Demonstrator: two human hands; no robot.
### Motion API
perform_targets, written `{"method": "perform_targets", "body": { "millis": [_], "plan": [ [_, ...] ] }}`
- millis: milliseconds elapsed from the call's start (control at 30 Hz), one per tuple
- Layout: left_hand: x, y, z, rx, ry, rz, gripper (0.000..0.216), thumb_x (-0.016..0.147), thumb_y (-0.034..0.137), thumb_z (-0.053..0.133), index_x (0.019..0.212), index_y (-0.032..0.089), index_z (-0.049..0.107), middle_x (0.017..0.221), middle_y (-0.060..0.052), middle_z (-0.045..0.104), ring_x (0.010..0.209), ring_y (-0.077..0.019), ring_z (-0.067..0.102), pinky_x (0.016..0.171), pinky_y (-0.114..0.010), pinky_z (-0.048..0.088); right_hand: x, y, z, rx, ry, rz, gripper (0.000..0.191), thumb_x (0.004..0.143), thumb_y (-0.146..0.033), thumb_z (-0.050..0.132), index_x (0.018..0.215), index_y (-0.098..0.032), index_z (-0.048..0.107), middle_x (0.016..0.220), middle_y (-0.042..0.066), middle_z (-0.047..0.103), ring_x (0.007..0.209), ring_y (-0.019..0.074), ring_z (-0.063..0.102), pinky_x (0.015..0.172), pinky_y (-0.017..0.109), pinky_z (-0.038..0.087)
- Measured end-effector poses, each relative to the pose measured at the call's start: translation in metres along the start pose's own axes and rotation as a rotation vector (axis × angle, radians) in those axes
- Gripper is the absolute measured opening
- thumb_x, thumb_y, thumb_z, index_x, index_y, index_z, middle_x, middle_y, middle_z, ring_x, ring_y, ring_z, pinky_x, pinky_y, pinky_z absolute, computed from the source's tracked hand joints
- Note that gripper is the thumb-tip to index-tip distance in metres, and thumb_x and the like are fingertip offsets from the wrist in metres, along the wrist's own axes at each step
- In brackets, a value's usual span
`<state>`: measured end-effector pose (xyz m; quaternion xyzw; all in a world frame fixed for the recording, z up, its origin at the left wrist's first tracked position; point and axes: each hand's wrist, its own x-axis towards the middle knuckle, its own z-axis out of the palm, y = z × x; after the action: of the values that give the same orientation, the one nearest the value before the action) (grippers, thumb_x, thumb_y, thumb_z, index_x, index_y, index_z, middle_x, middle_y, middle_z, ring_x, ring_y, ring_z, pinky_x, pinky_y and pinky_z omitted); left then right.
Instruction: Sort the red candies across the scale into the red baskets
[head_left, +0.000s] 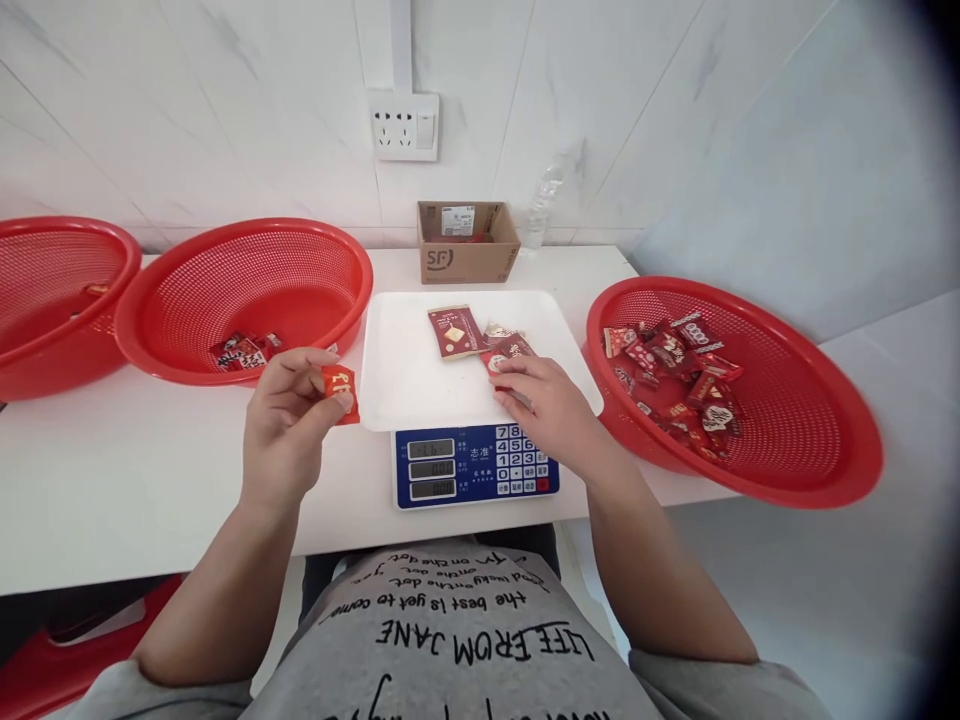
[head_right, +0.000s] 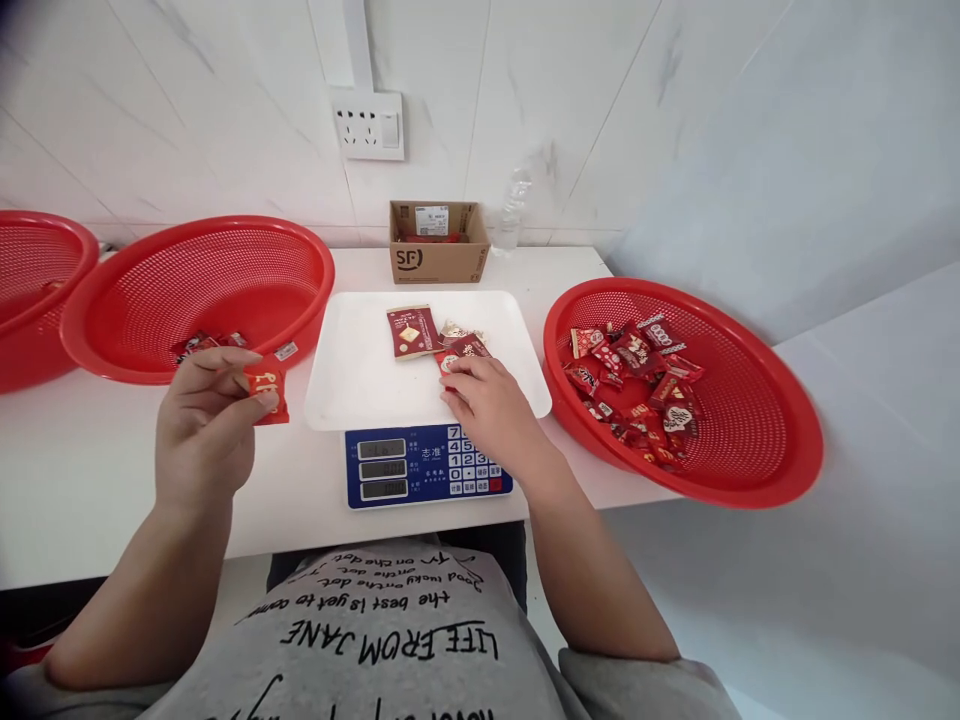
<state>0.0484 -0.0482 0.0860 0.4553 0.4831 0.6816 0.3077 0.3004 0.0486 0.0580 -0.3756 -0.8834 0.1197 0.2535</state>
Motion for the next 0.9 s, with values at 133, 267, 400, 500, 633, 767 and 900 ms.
{"method": "perform_targets", "body": {
  "millis": [133, 267, 400, 500, 633, 767, 900],
  "plan": [
    [-0.001, -0.001, 0.000, 0.006, 0.003, -0.016, 0.027, 0.070, 0.010, 0.066, 0.091, 0.026, 0.062, 0.061, 0.005, 0.051, 0.055, -0.0099, 0.047, 0.052, -0.022, 0.043, -0.005, 0.002, -0.004, 0.002, 0.005, 0.046, 0.021, 0.089, -0.023, 0.051, 0.098, -0.024, 0.070, 0.112, 0.007, 0.064, 0.108, 0.0266, 0.056, 0.094, 0.051, 0.048],
    [-0.001, -0.005, 0.003, 0.024, -0.041, -0.069, 0.031, 0.076, 0.018, 0.066, 0.105, 0.029, 0.061, 0.071, 0.003, 0.057, 0.065, -0.0114, 0.054, 0.062, -0.024, 0.048, -0.010, 0.005, -0.008, 0.031, 0.027, 0.071, 0.021, 0.090, -0.024, 0.050, 0.098, -0.022, 0.070, 0.113, 0.007, 0.065, 0.109, 0.0247, 0.056, 0.096, 0.048, 0.047],
    [-0.002, -0.012, 0.003, 0.124, -0.090, -0.055, 0.021, 0.082, 0.027, 0.063, 0.103, 0.026, 0.065, 0.082, 0.000, 0.062, 0.073, -0.0123, 0.058, 0.068, -0.025, 0.050, -0.012, 0.007, -0.012, 0.036, 0.018, 0.091, 0.022, 0.090, -0.024, 0.049, 0.098, -0.023, 0.070, 0.113, 0.007, 0.065, 0.111, 0.0243, 0.057, 0.097, 0.050, 0.046],
    [-0.002, -0.014, 0.002, 0.240, -0.123, -0.040, 0.017, 0.085, 0.031, 0.060, 0.098, 0.024, 0.067, 0.084, -0.001, 0.063, 0.073, -0.0127, 0.058, 0.069, -0.025, 0.050, -0.013, 0.007, -0.015, 0.030, 0.017, 0.105, 0.022, 0.090, -0.025, 0.049, 0.099, -0.023, 0.070, 0.113, 0.007, 0.066, 0.111, 0.0245, 0.057, 0.097, 0.050, 0.046],
    [-0.001, -0.012, 0.003, 0.401, -0.139, -0.001, 0.019, 0.087, 0.036, 0.057, 0.098, 0.024, 0.067, 0.085, -0.002, 0.065, 0.073, -0.0130, 0.058, 0.068, -0.024, 0.049, -0.014, 0.010, -0.020, 0.017, 0.036, 0.152, 0.023, 0.090, -0.026, 0.050, 0.104, -0.024, 0.068, 0.112, 0.007, 0.066, 0.111, 0.0243, 0.058, 0.097, 0.049, 0.046],
    [0.001, -0.011, 0.006, 0.438, -0.173, 0.028, 0.017, 0.086, 0.036, 0.058, 0.091, 0.022, 0.067, 0.080, -0.001, 0.065, 0.068, -0.0125, 0.058, 0.062, -0.024, 0.048, -0.014, 0.012, -0.022, 0.004, 0.029, 0.177, 0.023, 0.089, -0.025, 0.051, 0.105, -0.022, 0.067, 0.113, 0.008, 0.066, 0.111, 0.0248, 0.058, 0.097, 0.048, 0.046],
    [0.002, -0.015, 0.009, 0.403, -0.199, -0.020, 0.017, 0.082, 0.035, 0.063, 0.094, 0.023, 0.065, 0.080, 0.000, 0.063, 0.067, -0.0115, 0.059, 0.062, -0.023, 0.048, -0.014, 0.012, -0.022, 0.008, 0.019, 0.177, 0.024, 0.089, -0.023, 0.051, 0.106, -0.022, 0.067, 0.115, 0.009, 0.065, 0.112, 0.0245, 0.057, 0.097, 0.047, 0.046]
  ]
}}
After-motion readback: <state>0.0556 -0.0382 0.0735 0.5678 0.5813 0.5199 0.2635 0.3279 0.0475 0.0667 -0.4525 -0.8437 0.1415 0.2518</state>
